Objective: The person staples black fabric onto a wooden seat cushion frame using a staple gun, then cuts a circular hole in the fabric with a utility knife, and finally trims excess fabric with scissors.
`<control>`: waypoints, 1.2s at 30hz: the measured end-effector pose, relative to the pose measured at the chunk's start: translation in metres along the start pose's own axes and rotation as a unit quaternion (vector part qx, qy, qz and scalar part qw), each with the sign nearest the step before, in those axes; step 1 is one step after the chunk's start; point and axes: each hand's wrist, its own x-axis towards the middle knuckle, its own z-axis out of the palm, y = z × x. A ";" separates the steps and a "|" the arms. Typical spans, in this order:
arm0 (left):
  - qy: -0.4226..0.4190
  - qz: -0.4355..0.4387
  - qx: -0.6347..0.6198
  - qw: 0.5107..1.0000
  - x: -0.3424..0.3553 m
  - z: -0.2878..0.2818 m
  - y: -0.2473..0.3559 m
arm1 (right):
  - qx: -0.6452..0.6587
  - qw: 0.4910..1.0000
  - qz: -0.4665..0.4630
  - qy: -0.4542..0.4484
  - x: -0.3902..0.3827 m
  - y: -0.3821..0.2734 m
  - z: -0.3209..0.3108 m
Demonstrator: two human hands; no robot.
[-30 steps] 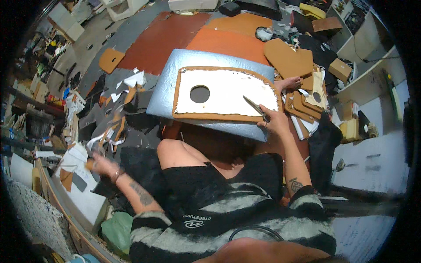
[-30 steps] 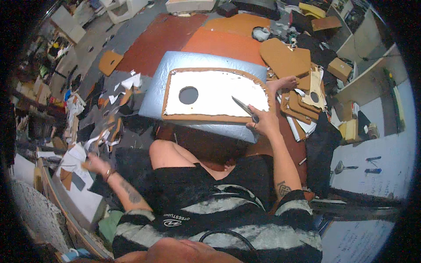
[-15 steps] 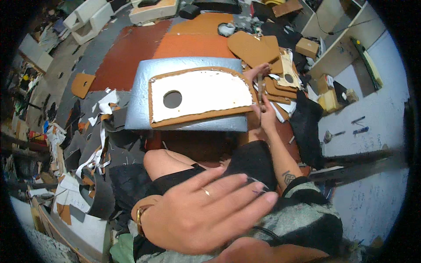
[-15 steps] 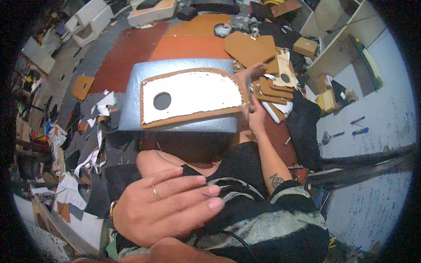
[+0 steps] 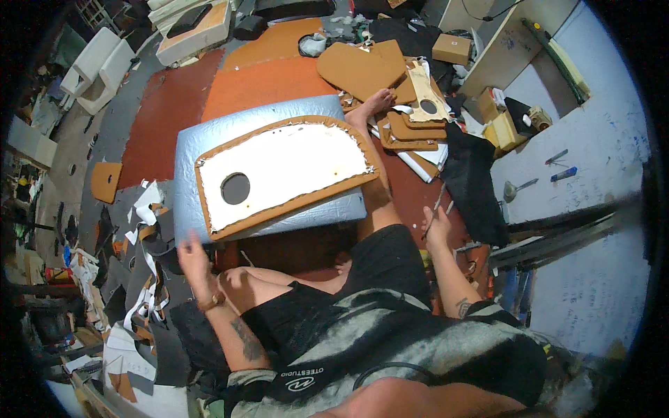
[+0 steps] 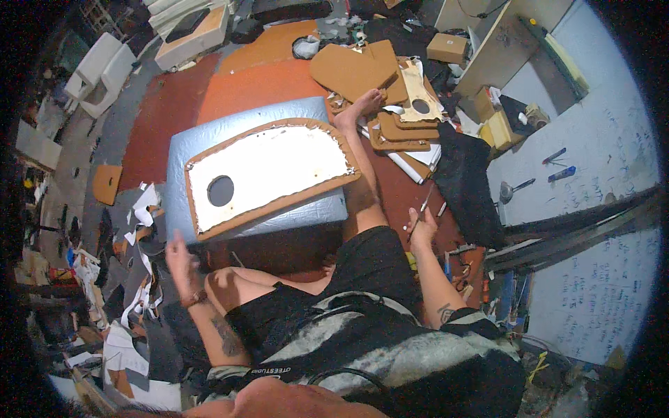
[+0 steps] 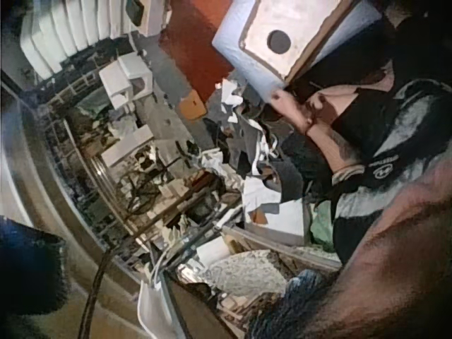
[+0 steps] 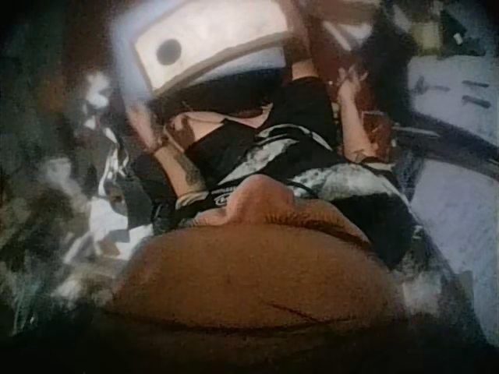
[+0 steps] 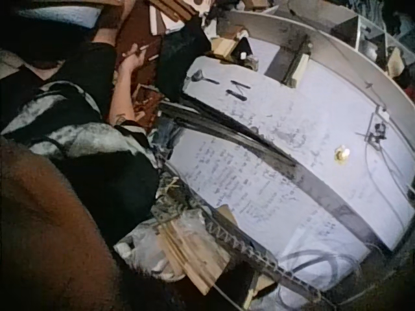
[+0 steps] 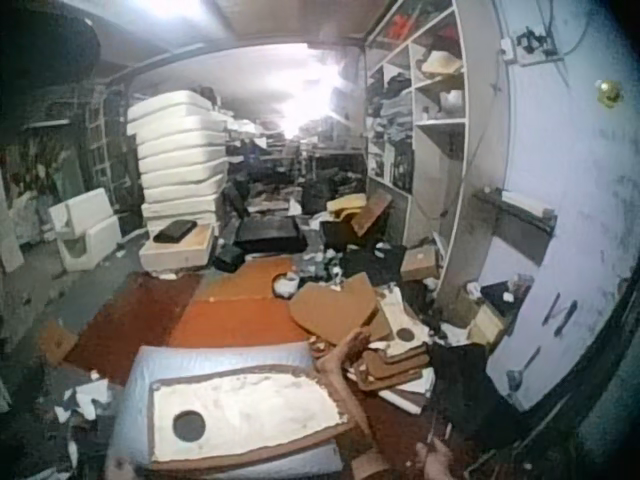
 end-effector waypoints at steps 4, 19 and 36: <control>0.025 -0.138 -0.181 0.974 0.016 0.006 -0.071 | -0.017 0.991 -0.055 -0.120 -0.039 -0.041 0.042; -0.360 -0.349 -0.208 0.840 -0.112 0.009 -0.140 | -0.295 0.723 0.089 -0.619 -0.200 -0.148 0.113; -0.337 -0.311 -0.166 0.873 -0.129 0.050 -0.128 | -0.390 0.698 0.203 -0.564 -0.186 -0.151 0.060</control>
